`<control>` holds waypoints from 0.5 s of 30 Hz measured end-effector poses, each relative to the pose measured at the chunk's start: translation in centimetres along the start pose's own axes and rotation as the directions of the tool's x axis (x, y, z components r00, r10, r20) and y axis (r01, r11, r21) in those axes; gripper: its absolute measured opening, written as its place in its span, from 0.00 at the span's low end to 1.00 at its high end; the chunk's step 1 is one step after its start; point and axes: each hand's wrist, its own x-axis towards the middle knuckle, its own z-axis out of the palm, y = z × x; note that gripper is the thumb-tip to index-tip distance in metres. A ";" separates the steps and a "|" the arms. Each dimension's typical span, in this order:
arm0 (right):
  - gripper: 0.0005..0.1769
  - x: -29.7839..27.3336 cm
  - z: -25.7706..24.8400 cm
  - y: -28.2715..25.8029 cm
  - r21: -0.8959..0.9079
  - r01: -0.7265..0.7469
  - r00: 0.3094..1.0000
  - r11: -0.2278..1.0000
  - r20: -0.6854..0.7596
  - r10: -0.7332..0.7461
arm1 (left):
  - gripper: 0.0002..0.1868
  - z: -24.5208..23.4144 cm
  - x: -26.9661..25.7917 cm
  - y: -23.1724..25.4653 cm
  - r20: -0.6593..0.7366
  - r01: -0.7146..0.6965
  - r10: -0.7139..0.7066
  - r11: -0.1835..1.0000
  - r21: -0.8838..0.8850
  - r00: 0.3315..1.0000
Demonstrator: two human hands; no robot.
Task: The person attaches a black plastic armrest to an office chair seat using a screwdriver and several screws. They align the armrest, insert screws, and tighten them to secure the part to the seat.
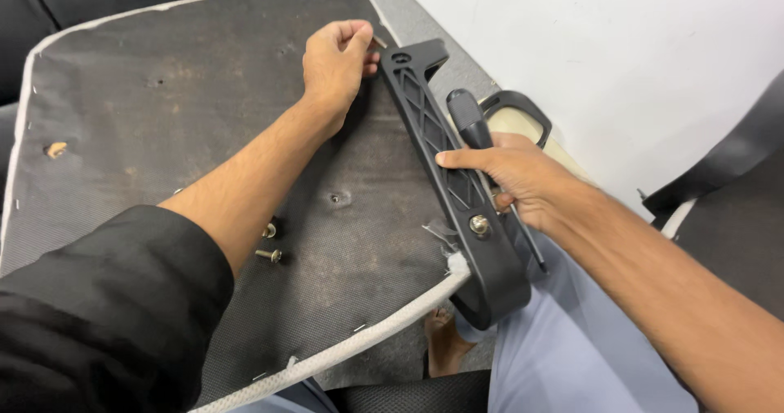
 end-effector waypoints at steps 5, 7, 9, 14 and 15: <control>0.12 0.2 0.3 0.2 -0.027 0.017 0.999 0.999 -0.033 -0.018 | 0.11 -0.6 1.4 -1.4 0.042 -0.024 0.021 0.997 0.077 0.999; 0.13 0.4 0.2 0.4 -0.045 0.026 0.998 0.999 -0.056 -0.029 | 0.10 -0.8 2.8 -2.9 0.065 -0.030 0.022 0.994 0.109 0.998; 0.12 0.5 0.1 0.4 -0.029 0.020 0.999 0.999 -0.029 -0.020 | 0.11 -1.0 4.2 -5.1 0.134 -0.026 0.012 0.994 0.108 0.991; 0.10 1.2 -0.2 0.1 -0.064 -0.014 1.000 0.998 -0.022 0.013 | 0.12 -0.4 7.4 -9.0 0.399 -0.136 0.174 0.983 -0.121 0.900; 0.10 1.4 -0.4 0.0 -0.076 -0.024 1.000 0.997 -0.020 0.022 | 0.12 -0.3 7.5 -9.2 0.379 -0.120 0.109 0.993 0.007 0.919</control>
